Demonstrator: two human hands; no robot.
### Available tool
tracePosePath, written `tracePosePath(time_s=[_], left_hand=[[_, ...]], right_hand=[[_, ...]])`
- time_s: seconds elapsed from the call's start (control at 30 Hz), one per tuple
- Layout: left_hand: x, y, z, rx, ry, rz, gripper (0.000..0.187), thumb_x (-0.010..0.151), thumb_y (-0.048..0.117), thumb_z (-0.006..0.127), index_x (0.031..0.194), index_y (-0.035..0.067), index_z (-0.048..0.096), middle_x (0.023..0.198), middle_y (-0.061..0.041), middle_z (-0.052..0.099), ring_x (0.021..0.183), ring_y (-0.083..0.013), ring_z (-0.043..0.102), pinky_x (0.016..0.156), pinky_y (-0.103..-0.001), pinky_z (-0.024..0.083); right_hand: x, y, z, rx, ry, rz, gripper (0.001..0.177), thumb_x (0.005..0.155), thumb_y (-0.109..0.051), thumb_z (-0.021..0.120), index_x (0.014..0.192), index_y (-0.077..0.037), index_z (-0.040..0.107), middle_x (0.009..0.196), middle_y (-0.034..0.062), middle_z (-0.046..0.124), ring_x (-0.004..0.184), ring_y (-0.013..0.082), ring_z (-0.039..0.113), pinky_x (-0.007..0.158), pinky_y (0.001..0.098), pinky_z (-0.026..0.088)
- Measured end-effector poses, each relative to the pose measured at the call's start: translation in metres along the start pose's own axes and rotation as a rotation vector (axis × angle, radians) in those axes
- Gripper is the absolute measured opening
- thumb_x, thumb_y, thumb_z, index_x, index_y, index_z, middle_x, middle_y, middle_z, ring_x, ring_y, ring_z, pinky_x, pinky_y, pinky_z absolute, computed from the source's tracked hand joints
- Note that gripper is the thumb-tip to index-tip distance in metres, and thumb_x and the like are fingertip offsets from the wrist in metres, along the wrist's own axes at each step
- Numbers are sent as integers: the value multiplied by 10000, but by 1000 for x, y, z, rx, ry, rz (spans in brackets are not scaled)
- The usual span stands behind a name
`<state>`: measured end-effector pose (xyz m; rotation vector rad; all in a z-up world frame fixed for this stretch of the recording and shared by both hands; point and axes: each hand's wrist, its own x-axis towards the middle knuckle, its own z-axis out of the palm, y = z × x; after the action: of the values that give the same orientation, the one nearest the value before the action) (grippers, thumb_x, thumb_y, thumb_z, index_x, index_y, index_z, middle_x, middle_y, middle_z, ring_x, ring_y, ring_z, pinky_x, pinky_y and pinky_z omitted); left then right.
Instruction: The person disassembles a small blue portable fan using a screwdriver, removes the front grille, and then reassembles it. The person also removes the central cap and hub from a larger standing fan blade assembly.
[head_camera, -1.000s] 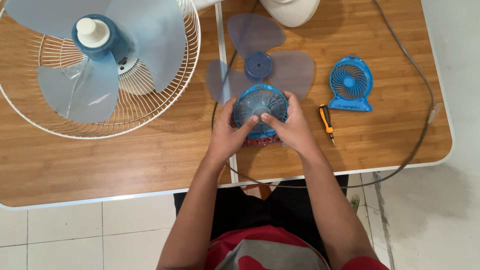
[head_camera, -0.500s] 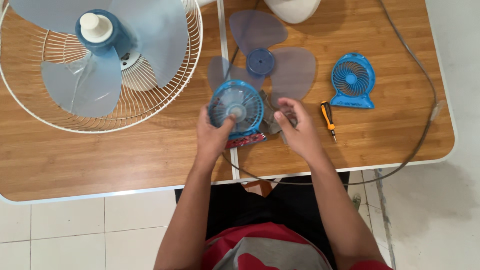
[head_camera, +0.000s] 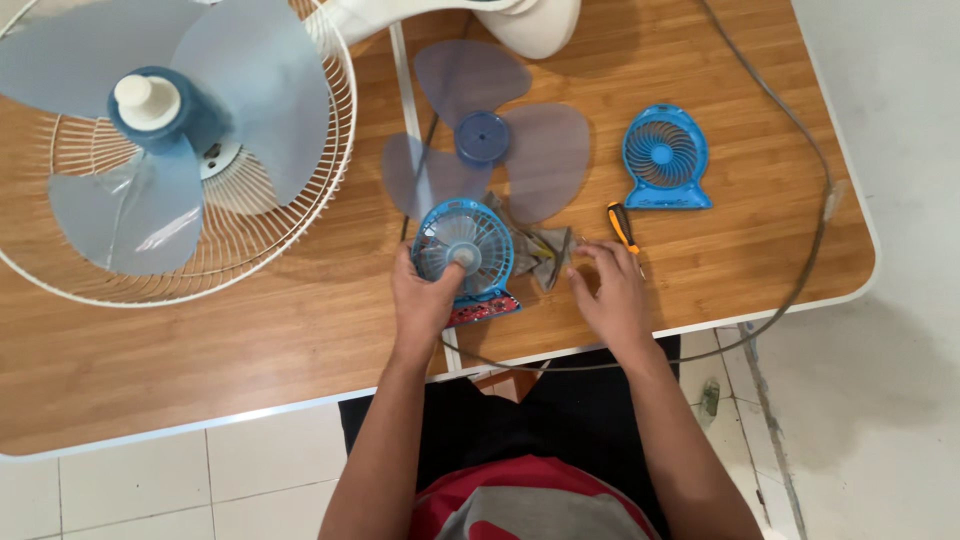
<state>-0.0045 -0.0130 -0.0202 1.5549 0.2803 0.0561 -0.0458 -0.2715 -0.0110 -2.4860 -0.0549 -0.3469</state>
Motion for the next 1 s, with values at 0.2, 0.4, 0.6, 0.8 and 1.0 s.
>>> tracePosePath(time_s=[0.2,0.4,0.6,0.8,1.0], left_hand=[[4,2,35,-150,-69,-6,452,824,56,741,1228,27,540,1078,-70,706,969,-130,700,861,-274,569],[16,0,58,-43,-85,-32,340,907,109,721,1197,-13,590,1003,-111,697,844,-170,633,744,-316,531],[22,7,83,110,-75,0,381,884,164,755,1184,6,581,1039,-97,710,953,-165,667,870,-309,536],[26,13,110,185,-50,83,388,846,188,775,1139,5,598,1025,-127,723,934,-193,687,869,-342,552],[25,21,124,296,-109,-7,351,850,197,778,1079,1,598,997,-153,738,915,-224,707,856,-352,545]], right_hand=[[4,14,-15,-49,59,10,320,905,-183,751,1178,-40,666,1265,153,620,1197,374,555,1018,470,461],[18,46,-28,-170,142,104,316,905,-188,753,1174,-42,673,1268,169,583,1167,412,520,983,509,448],[37,89,-36,-514,130,49,504,814,-25,657,1316,-64,677,1406,175,552,1286,411,468,1065,516,423],[43,97,-29,-462,120,-12,332,933,-130,711,1264,-94,709,1307,122,613,1227,359,518,1038,500,443],[44,102,-27,-508,162,-65,299,927,-145,723,1219,-184,771,1230,42,644,1145,296,546,981,457,467]])
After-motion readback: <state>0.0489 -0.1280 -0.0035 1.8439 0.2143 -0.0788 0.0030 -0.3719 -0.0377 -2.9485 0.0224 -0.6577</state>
